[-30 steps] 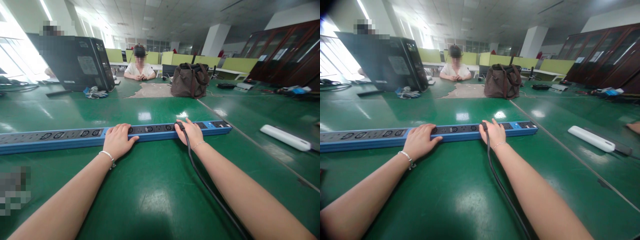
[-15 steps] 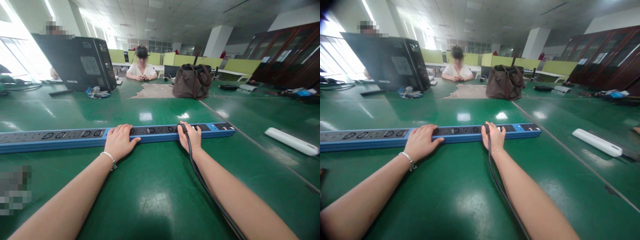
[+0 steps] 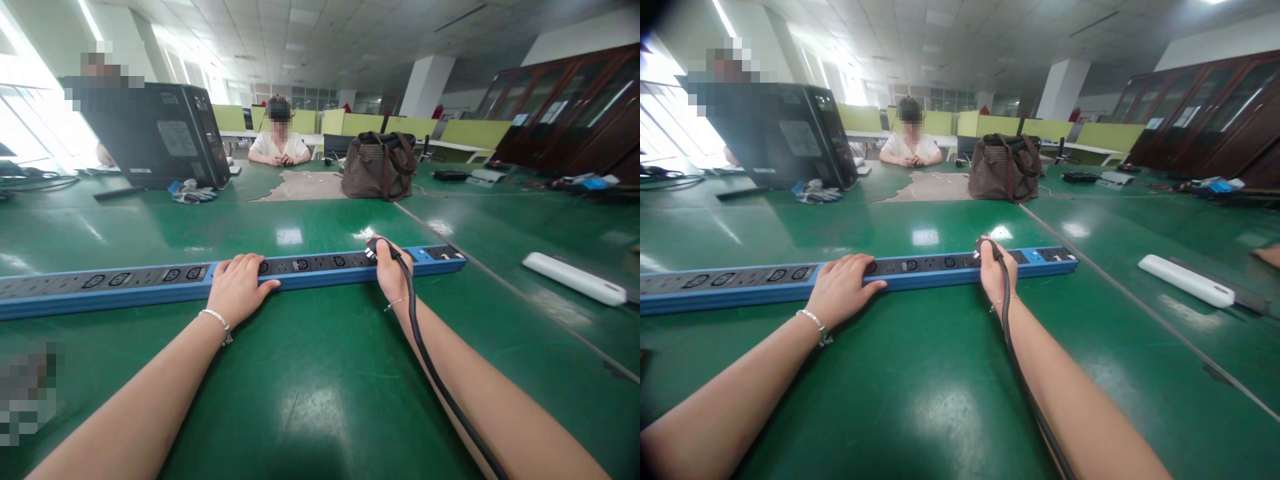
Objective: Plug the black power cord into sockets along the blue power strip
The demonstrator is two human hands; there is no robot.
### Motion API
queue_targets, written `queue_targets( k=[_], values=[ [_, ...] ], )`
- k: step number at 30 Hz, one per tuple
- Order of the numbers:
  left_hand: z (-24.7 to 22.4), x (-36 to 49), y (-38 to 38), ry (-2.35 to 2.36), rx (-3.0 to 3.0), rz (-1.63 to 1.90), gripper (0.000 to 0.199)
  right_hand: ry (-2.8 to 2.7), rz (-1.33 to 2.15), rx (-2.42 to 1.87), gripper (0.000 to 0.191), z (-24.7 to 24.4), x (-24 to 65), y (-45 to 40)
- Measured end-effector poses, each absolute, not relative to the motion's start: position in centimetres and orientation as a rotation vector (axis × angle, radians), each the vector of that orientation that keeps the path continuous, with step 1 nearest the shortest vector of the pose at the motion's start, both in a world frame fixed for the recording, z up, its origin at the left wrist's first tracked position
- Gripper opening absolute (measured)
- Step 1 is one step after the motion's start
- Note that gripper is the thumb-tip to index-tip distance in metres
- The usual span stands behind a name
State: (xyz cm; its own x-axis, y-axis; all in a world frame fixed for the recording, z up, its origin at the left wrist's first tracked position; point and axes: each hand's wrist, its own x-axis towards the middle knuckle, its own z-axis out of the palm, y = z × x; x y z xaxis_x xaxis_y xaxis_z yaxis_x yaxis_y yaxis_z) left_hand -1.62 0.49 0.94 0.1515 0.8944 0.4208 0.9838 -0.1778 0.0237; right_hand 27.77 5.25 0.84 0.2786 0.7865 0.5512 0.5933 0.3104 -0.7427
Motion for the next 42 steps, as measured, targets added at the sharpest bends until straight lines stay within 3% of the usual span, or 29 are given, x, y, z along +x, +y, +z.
queue_targets(
  k=[7, 13, 42],
  values=[
    [0.9, -1.2, 0.4, -1.829, -2.179, -0.516, 0.049, -1.803, 0.290, -1.245, 0.040, 2.1, 18.9, 2.9],
    [1.0, -0.7, 0.1, -1.807, -2.197, -0.539, 0.048, -1.912, 0.156, -1.408, 0.030, 2.1, 13.5, 2.8],
    [0.6, -0.7, -0.5, -1.818, -2.203, -0.575, 0.052, -1.952, 0.042, -1.395, 0.040, 1.2, 13.2, 2.5]
  ],
)
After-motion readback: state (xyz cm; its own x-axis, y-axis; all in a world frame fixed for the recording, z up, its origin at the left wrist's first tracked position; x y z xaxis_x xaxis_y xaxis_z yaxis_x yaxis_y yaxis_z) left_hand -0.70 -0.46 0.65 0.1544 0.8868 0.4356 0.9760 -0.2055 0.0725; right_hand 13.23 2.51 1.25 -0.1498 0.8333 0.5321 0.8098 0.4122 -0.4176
